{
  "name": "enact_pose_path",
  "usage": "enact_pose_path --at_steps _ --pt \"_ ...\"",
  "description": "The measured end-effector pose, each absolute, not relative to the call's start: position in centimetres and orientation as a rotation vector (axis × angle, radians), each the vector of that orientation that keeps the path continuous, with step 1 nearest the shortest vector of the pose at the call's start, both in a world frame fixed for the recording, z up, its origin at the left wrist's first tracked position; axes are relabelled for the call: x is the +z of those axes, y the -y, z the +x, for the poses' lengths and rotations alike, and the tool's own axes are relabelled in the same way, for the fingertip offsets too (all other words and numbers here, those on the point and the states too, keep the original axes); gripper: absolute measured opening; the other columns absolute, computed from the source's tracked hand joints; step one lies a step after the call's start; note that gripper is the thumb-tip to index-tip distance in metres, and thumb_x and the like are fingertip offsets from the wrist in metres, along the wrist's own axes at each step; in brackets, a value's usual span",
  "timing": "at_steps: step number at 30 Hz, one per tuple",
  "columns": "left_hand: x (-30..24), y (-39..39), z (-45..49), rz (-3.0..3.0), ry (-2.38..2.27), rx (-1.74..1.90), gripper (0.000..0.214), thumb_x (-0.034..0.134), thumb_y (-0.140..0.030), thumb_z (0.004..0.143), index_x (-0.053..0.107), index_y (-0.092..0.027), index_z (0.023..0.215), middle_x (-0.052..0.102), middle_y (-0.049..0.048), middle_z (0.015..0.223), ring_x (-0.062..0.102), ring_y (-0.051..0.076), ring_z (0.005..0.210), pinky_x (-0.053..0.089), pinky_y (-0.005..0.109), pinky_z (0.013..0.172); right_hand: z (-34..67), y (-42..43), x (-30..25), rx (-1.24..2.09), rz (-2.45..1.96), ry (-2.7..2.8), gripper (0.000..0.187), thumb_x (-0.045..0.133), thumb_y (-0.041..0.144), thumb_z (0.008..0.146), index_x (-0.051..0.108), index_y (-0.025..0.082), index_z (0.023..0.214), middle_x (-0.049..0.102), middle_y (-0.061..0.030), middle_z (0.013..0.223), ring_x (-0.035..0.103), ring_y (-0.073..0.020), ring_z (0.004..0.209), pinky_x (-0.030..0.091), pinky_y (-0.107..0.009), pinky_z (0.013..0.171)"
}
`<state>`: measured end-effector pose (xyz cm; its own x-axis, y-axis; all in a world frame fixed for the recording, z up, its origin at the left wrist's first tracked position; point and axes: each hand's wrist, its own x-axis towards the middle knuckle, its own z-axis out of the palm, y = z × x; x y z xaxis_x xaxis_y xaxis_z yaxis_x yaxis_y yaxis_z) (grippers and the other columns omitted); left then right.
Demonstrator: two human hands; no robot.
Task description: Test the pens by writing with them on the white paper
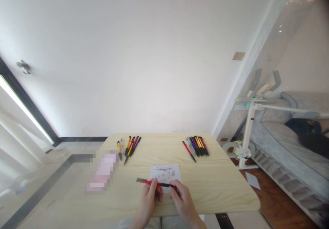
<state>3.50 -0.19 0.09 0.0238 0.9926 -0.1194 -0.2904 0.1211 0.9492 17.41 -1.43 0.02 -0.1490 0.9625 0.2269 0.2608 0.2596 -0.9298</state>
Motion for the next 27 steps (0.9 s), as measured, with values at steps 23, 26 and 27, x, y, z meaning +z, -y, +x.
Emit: enact_pose_path --at_steps 23,26,27 --pt "0.39 0.2 3.38 0.935 -1.024 1.211 0.039 0.048 -0.046 0.073 0.047 -0.016 0.048 0.05 -0.0005 0.043 0.045 0.01 0.039 0.034 0.023 0.043 17.32 1.46 0.14 0.95 -1.149 1.589 0.024 0.043 0.037 0.083 0.057 0.017 0.082 0.049 0.0014 0.057 0.044 -0.0115 0.05 0.033 -0.021 0.047" --pt "0.27 0.16 3.38 0.927 -1.01 1.219 0.039 0.047 -0.045 0.075 0.047 -0.016 0.049 0.051 -0.0003 0.043 0.045 0.01 0.039 0.034 0.023 0.043 17.35 1.46 0.32 0.966 -1.17 1.606 0.026 0.042 0.039 0.084 0.056 0.018 0.079 0.049 0.0026 0.054 0.044 -0.0112 0.048 0.032 -0.021 0.047" --pt "0.22 0.15 3.39 0.924 -1.004 1.224 0.039 0.047 -0.045 0.075 0.047 -0.016 0.049 0.051 -0.0001 0.044 0.045 0.01 0.039 0.034 0.023 0.043 17.35 1.46 0.4 0.968 -1.178 1.615 0.027 0.041 0.039 0.084 0.055 0.018 0.076 0.048 0.003 0.053 0.044 -0.0111 0.048 0.032 -0.021 0.047"
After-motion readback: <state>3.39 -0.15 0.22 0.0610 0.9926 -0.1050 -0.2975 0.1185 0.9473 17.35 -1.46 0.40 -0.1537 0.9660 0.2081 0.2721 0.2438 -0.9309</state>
